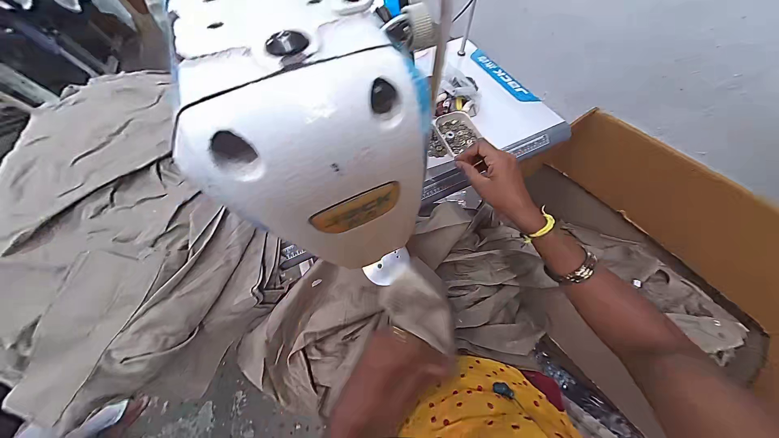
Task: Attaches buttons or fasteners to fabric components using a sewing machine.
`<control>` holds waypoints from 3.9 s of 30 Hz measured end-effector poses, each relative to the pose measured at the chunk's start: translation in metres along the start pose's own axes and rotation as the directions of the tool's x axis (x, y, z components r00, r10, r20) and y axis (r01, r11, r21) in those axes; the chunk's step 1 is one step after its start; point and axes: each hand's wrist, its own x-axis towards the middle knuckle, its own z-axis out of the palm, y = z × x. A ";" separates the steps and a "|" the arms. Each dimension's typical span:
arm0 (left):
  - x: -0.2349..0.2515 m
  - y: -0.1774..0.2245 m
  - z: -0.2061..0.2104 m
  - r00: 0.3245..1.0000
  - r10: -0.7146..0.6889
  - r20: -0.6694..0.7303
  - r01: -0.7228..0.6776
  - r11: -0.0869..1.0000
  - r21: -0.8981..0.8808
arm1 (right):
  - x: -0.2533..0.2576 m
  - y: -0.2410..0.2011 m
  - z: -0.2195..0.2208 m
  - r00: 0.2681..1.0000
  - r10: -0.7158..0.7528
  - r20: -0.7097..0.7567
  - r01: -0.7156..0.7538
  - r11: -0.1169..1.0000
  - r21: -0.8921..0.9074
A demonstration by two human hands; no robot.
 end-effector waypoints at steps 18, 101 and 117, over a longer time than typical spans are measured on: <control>-0.020 -0.025 0.041 0.954 -0.201 0.222 0.127 0.944 0.306 | 0.058 0.037 -0.003 0.963 0.268 -0.017 -0.265 0.938 -0.222; -0.021 -0.042 0.049 0.877 -0.370 0.306 0.266 0.905 0.332 | 0.030 0.093 -0.022 0.997 -0.074 0.039 0.075 0.996 -0.039; -0.014 -0.015 0.034 0.953 -0.281 0.113 0.226 0.908 0.353 | -0.054 -0.095 0.056 0.822 -0.563 0.086 0.557 0.827 0.077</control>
